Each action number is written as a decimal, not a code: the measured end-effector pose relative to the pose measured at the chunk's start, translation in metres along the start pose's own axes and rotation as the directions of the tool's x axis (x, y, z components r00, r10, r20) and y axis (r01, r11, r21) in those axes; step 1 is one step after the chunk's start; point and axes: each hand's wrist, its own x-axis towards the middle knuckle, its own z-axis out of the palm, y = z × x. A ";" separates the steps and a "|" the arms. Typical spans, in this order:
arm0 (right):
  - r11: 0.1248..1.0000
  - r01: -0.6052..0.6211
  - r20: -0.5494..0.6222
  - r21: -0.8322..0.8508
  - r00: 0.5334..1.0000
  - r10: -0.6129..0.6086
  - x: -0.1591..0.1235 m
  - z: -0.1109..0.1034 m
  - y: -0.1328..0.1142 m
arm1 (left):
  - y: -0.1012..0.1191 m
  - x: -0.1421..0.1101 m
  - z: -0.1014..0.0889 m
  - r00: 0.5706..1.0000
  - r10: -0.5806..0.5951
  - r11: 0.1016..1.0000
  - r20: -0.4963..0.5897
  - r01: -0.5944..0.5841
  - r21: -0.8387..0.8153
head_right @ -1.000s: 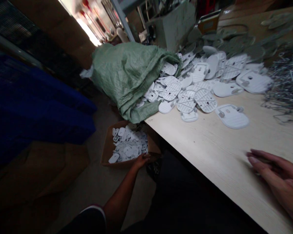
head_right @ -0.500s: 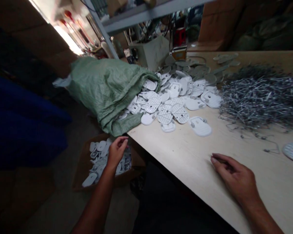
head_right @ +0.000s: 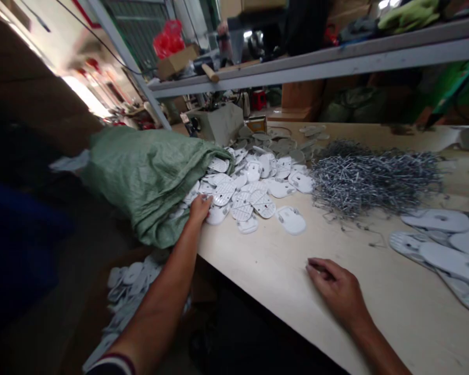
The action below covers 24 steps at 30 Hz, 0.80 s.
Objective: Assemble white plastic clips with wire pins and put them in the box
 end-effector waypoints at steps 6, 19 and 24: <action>0.999 0.033 -0.012 0.012 0.999 -0.033 0.000 0.004 -0.001 | 0.006 -0.006 0.026 0.999 0.027 0.999 0.023 -0.028 0.018; 0.999 0.039 0.001 0.009 0.999 -0.039 0.003 0.007 -0.018 | 0.069 -0.106 0.047 0.887 0.389 0.911 0.251 -0.329 -0.249; 0.998 0.009 -0.040 0.068 0.999 -0.006 0.006 0.010 -0.016 | 0.118 -0.131 0.115 0.747 0.496 0.868 0.442 -0.433 -0.242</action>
